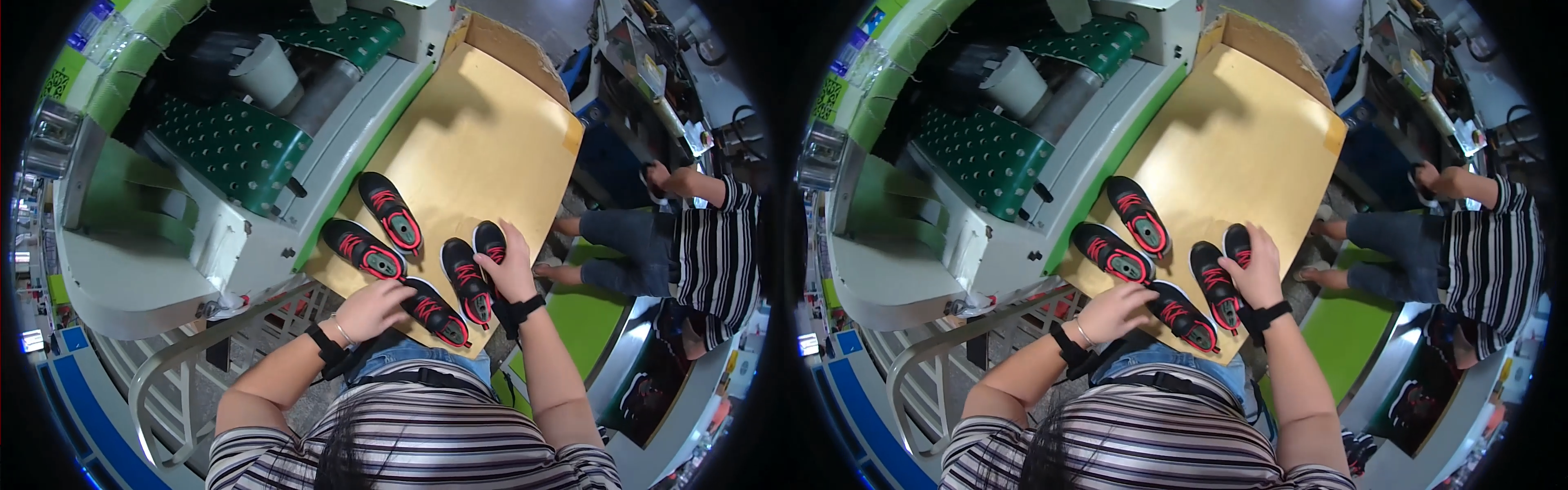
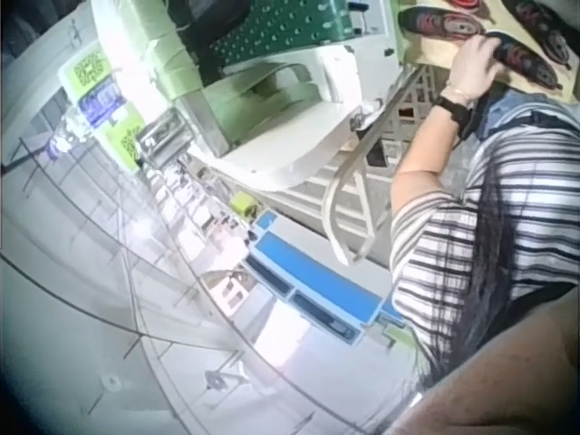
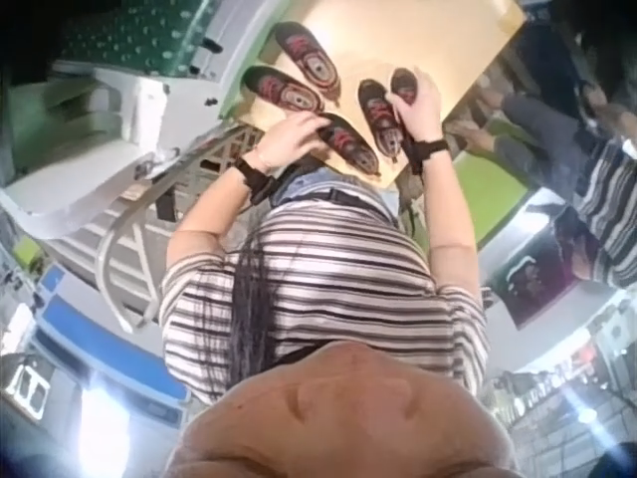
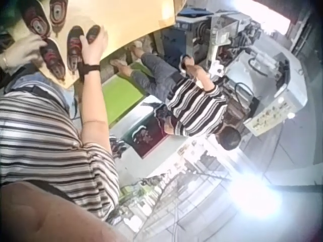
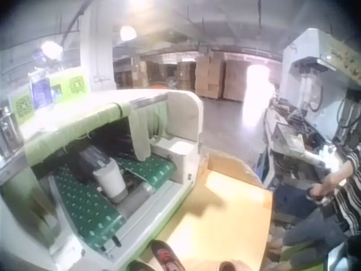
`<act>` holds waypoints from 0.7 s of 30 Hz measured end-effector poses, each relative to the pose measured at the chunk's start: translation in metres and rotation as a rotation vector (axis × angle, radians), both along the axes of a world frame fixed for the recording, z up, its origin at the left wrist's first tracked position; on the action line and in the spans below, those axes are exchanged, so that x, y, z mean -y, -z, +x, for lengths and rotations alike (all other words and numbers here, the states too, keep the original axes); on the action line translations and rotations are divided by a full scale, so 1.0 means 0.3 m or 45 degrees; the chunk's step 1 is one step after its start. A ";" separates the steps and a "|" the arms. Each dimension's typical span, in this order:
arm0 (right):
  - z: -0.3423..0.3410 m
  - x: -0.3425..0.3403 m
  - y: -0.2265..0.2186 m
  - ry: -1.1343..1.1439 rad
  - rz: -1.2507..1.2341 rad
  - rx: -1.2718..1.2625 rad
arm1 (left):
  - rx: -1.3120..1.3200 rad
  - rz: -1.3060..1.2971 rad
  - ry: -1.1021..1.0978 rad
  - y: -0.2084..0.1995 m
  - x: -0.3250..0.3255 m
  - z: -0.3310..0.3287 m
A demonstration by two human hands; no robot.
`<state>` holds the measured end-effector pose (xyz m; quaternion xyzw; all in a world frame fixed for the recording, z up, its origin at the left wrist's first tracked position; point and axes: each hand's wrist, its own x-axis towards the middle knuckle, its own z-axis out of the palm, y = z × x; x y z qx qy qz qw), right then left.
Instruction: The recorder is sorting and inspecting pairs of shoes coming from a conveyor system at a workstation.
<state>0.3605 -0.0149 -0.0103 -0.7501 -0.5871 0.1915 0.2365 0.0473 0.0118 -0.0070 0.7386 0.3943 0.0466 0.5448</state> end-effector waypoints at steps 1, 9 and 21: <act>0.032 0.052 0.030 0.143 -0.076 -0.172 | 0.056 0.343 0.291 -0.010 -0.007 0.042; 0.051 0.137 0.113 0.153 -0.247 -0.363 | 0.152 0.832 0.888 0.156 0.046 0.255; -0.045 0.101 0.071 -0.343 -0.193 -0.419 | 0.112 0.674 0.831 0.112 0.084 0.110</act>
